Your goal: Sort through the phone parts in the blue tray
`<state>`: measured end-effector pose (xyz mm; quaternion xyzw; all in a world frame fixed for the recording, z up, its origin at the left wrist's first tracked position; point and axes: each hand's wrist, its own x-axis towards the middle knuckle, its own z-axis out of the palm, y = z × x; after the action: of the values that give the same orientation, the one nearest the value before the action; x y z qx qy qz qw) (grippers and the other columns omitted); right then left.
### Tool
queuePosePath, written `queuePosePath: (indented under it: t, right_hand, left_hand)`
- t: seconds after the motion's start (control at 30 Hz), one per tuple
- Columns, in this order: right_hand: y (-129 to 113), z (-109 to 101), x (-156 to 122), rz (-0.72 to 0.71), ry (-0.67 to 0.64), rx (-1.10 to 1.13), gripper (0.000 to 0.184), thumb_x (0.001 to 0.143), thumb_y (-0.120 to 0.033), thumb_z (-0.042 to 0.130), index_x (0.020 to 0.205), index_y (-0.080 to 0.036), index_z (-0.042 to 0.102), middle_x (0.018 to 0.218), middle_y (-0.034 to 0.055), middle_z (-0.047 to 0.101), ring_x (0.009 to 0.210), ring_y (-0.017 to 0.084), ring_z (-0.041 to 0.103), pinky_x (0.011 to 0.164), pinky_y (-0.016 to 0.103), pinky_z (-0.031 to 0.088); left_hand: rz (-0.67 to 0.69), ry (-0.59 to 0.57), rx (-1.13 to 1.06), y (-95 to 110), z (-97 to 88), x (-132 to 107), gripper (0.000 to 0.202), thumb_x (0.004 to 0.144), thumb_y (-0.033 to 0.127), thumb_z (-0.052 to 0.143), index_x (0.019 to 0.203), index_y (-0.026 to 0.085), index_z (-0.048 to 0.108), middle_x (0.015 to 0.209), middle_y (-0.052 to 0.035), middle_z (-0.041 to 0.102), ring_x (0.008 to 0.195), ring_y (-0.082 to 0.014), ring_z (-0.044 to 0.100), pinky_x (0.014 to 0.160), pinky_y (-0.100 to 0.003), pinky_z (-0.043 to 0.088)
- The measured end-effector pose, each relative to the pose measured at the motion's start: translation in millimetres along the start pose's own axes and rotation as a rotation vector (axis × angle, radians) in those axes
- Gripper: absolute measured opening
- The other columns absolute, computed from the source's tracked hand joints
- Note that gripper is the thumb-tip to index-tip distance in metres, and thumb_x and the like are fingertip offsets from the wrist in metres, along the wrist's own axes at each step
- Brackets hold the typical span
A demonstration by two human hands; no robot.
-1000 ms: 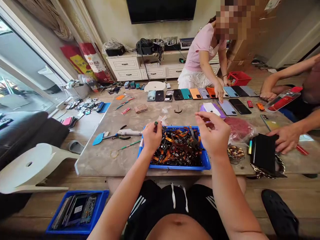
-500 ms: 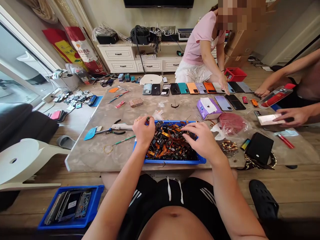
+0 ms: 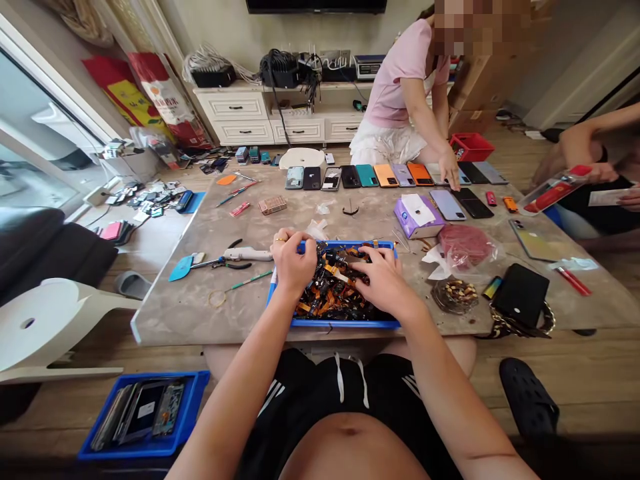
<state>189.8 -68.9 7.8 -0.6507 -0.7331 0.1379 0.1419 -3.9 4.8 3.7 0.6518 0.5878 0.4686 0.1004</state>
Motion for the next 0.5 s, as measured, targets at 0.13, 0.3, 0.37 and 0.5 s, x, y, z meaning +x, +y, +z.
queuePosePath:
  t: [0.13, 0.3, 0.37, 0.5]
  right_hand:
    - [0.5, -1.6, 1.1, -0.03, -0.008, -0.023, 0.032, 0.093, -0.019, 0.058, 0.114, -0.03, 0.079, 0.151, 0.0057, 0.059, 0.132, 0.036, 0.045, 0.106, 0.06, 0.043]
    - [2.6, -4.1, 3.6, -0.051, 0.037, -0.014, 0.031, 0.101, -0.024, 0.047, 0.112, -0.023, 0.076, 0.145, 0.009, 0.065, 0.13, 0.037, 0.048, 0.104, 0.06, 0.042]
    - [5.3, -4.6, 5.6, -0.027, 0.092, 0.035, 0.033, 0.103, -0.028, 0.043, 0.113, -0.022, 0.074, 0.139, 0.0103, 0.069, 0.125, 0.036, 0.052, 0.102, 0.058, 0.043]
    - [12.3, -5.9, 8.8, -0.018, 0.213, 0.211, 0.031, 0.103, -0.032, 0.043, 0.11, -0.022, 0.071, 0.126, 0.0115, 0.074, 0.116, 0.032, 0.059, 0.1, 0.051, 0.045]
  left_hand:
    - [0.02, 0.01, -0.025, -1.8, 0.6, 0.3, 0.022, 0.084, 0.022, 0.055, 0.066, 0.024, 0.068, 0.073, -0.0032, 0.06, 0.083, -0.0223, 0.058, 0.087, -0.04, 0.044]
    - [0.03, -0.004, -0.041, -1.8, 0.2, 1.0, 0.024, 0.085, 0.021, 0.054, 0.066, 0.025, 0.067, 0.072, -0.0029, 0.063, 0.082, -0.0214, 0.059, 0.087, -0.038, 0.046]
    - [0.028, -0.011, -0.046, -1.2, 0.4, 1.0, 0.024, 0.086, 0.022, 0.053, 0.066, 0.025, 0.067, 0.073, -0.0029, 0.063, 0.083, -0.0211, 0.06, 0.087, -0.038, 0.047]
    - [0.026, -0.022, -0.06, 1.4, -0.5, 0.1, 0.025, 0.087, 0.022, 0.052, 0.067, 0.025, 0.066, 0.074, -0.0027, 0.064, 0.084, -0.0208, 0.06, 0.087, -0.037, 0.048]
